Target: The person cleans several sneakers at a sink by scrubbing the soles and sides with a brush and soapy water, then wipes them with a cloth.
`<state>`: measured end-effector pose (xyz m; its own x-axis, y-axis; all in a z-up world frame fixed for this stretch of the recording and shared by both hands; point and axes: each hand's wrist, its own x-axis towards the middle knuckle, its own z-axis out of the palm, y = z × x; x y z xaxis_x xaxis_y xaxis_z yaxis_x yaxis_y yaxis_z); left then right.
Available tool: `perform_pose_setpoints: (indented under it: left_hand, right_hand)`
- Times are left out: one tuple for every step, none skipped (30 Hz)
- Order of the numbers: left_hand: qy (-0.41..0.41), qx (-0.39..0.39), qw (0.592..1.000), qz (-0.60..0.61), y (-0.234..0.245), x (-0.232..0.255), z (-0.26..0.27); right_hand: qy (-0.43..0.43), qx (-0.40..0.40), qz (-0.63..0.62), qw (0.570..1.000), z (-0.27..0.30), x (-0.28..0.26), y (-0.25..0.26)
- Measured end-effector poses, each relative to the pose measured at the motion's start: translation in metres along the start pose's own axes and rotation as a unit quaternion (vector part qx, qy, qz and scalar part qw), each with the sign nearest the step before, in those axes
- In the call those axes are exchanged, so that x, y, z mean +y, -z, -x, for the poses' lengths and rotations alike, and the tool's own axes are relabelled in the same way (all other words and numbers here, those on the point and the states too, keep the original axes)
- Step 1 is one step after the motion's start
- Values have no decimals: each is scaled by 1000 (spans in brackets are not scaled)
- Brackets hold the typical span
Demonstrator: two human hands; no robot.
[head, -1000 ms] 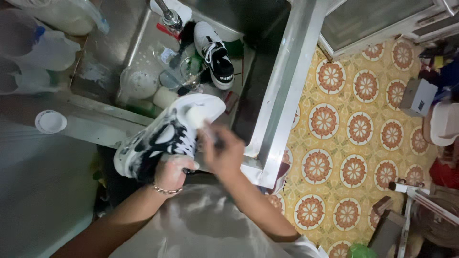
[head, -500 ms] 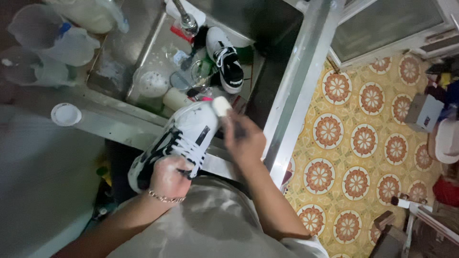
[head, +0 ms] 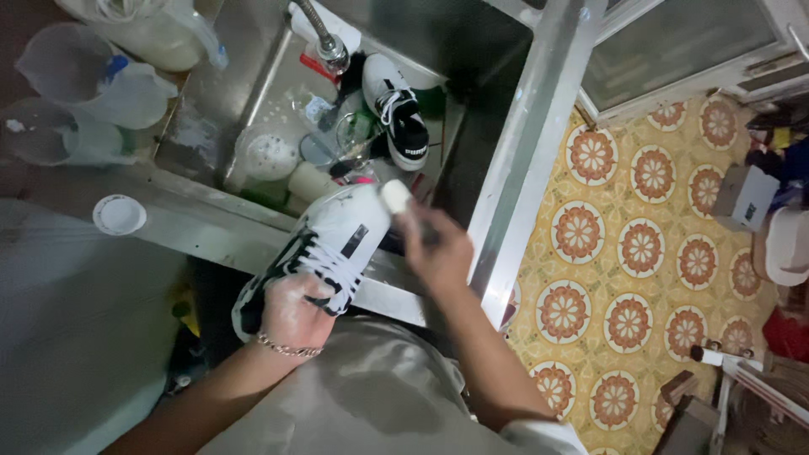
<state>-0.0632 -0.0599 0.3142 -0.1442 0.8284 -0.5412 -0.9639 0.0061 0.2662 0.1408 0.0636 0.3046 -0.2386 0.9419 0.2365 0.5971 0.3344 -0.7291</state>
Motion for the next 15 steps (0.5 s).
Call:
perform_pose_setpoints:
  left_hand:
    - [-1,9,1000,6,21,-7,-6]
    - [-3,10,1000,7,42,-15,-13]
    - [-4,20,1000,17,62,-23,-20]
    - [-3,30,999,26,81,-32,-27]
    - [-3,30,999,27,39,-19,-12]
    - [3,23,999,40,-4,-4,2]
    - [9,17,998,52,-46,10,16]
    - [9,20,998,54,-32,4,9]
    - [20,15,998,51,-19,-2,3]
    - [27,7,998,48,-6,-9,-6]
    - [24,8,998,50,-18,-3,-2]
    - [10,20,998,59,-31,4,2]
    - [-5,33,997,67,-44,11,5]
    - [-7,32,997,66,-61,21,13]
    - [13,29,997,77,-79,30,22]
  right_hand:
    - [15,35,36,999,-7,21,3]
    - [16,33,35,999,4,0,-3]
    - [13,-27,-4,1000,16,-20,-8]
    - [8,-85,-42,995,27,-40,-12]
    - [8,-86,-41,995,22,-31,-8]
    - [8,-65,-58,996,17,-22,-6]
    - [9,-45,-75,996,12,-12,-3]
    - [7,-49,-74,996,7,-5,-3]
    - [8,-39,-77,996,3,2,-2]
    - [12,-29,-80,996,-5,11,-3]
    - [14,-32,-81,996,8,-7,-6]
    - [-3,-76,-116,990,20,-25,-9]
    - [-21,-121,-151,981,32,-44,-12]
    - [-20,-120,-153,981,22,-27,-8]
    - [-8,-108,-140,984,13,-9,-5]
